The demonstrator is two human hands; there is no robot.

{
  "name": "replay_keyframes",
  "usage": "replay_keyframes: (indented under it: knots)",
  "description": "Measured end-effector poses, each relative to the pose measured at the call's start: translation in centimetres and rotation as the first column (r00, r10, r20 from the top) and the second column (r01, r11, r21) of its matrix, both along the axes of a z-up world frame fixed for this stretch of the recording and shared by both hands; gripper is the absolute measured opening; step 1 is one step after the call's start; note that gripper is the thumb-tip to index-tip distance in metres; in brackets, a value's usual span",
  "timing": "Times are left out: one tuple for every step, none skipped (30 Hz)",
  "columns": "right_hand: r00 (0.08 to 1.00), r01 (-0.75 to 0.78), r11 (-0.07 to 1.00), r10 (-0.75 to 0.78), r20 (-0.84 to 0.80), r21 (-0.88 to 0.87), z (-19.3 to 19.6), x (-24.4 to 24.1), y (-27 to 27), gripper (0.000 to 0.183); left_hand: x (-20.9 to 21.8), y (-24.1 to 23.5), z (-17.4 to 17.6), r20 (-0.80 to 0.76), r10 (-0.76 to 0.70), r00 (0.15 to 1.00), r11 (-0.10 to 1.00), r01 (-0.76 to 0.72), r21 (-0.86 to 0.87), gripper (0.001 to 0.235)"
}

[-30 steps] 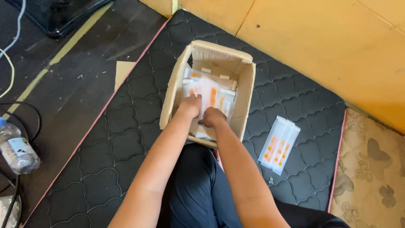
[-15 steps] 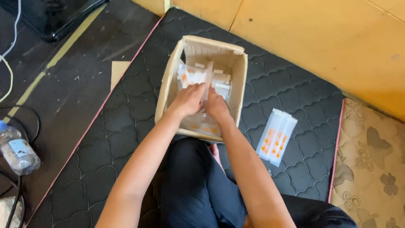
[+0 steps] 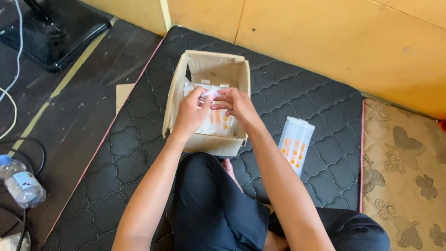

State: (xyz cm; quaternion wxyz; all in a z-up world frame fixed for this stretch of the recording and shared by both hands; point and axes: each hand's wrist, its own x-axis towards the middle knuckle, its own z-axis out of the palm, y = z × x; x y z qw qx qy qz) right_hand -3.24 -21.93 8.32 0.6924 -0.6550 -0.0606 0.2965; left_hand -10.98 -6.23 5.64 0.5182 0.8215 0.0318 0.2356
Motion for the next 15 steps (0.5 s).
replay_keyframes:
  knots:
    - [1.0, 0.006, 1.0, -0.006, 0.006, 0.004, 0.8, -0.5, -0.5, 0.043, 0.0, -0.3, 0.6, 0.006, -0.006, 1.0, 1.0, 0.006, 0.004, 0.01]
    - [0.991, -0.036, 0.999, 0.037, 0.13, -0.007, 1.5, -1.0, -1.1, 0.036, 0.1, -0.7, 1.1, 0.063, 0.01, 0.998, 0.998, -0.005, -0.07, 0.007]
    - [0.964, -0.076, 0.997, 0.079, 0.252, -0.024, 2.2, -1.4, -1.7, 0.031, 0.1, -1.1, 1.6, 0.118, 0.029, 0.993, 0.989, -0.011, -0.146, 0.005]
    - [0.964, -0.066, 0.998, 0.069, 0.258, -0.018, 1.5, -0.9, -2.2, 0.031, -0.1, -1.7, 2.7, 0.124, 0.019, 0.992, 0.99, -0.001, -0.138, 0.005]
    - [0.914, 0.027, 0.988, 0.036, 0.404, -0.15, 0.8, -0.4, -2.7, 0.024, -0.3, -2.3, 3.8, 0.119, -0.009, 0.993, 0.981, 0.031, -0.191, 0.006]
    - [0.84, 0.142, 0.954, 0.025, 0.541, -0.264, -0.1, 0.1, -3.3, 0.019, -0.5, -3.0, 4.7, 0.114, -0.037, 0.993, 0.968, 0.064, -0.243, 0.008]
    - [0.838, 0.153, 0.954, 0.013, 0.546, -0.257, 0.6, 0.1, -4.3, 0.019, -0.7, -3.6, 5.5, 0.119, -0.048, 0.992, 0.969, 0.075, -0.236, 0.008]
    - [0.754, 0.112, 0.975, 0.045, 0.656, -0.194, 1.2, -0.1, -5.4, 0.018, -0.9, -4.2, 6.2, 0.123, -0.126, 0.984, 0.943, 0.157, -0.293, 0.009]
    - [0.653, 0.062, 0.988, 0.065, 0.755, -0.139, 1.7, -0.2, -6.5, 0.017, -1.0, -4.8, 6.9, 0.131, -0.203, 0.97, 0.907, 0.237, -0.349, 0.012]
    - [0.654, 0.075, 0.988, 0.053, 0.754, -0.135, 3.1, -1.0, -7.8, 0.017, -1.5, -5.9, 7.7, 0.129, -0.217, 0.968, 0.905, 0.249, -0.345, 0.012]
    - [0.684, -0.013, 0.989, 0.115, 0.72, -0.146, 4.5, -1.7, -9.1, 0.013, -2.0, -6.9, 8.5, 0.116, -0.281, 0.953, 0.854, 0.303, -0.423, 0.014]
    - [0.706, -0.101, 0.983, 0.18, 0.685, -0.154, 6.0, -2.4, -10.4, 0.01, -2.4, -7.9, 9.4, 0.11, -0.345, 0.932, 0.791, 0.352, -0.5, 0.015]
    - [0.708, -0.086, 0.985, 0.168, 0.686, -0.152, 5.8, -2.9, -11.8, 0.01, -2.9, -9.2, 9.4, 0.11, -0.359, 0.927, 0.787, 0.364, -0.499, 0.015]
    - [0.731, -0.128, 0.975, 0.217, 0.647, -0.183, 5.5, -3.3, -13.3, 0.009, -3.5, -10.7, 9.3, 0.05, -0.379, 0.924, 0.755, 0.34, -0.561, 0.016]
    - [0.751, -0.171, 0.963, 0.266, 0.605, -0.211, 5.2, -3.8, -14.8, 0.009, -4.1, -12.1, 9.1, -0.011, -0.401, 0.916, 0.722, 0.309, -0.619, 0.017]
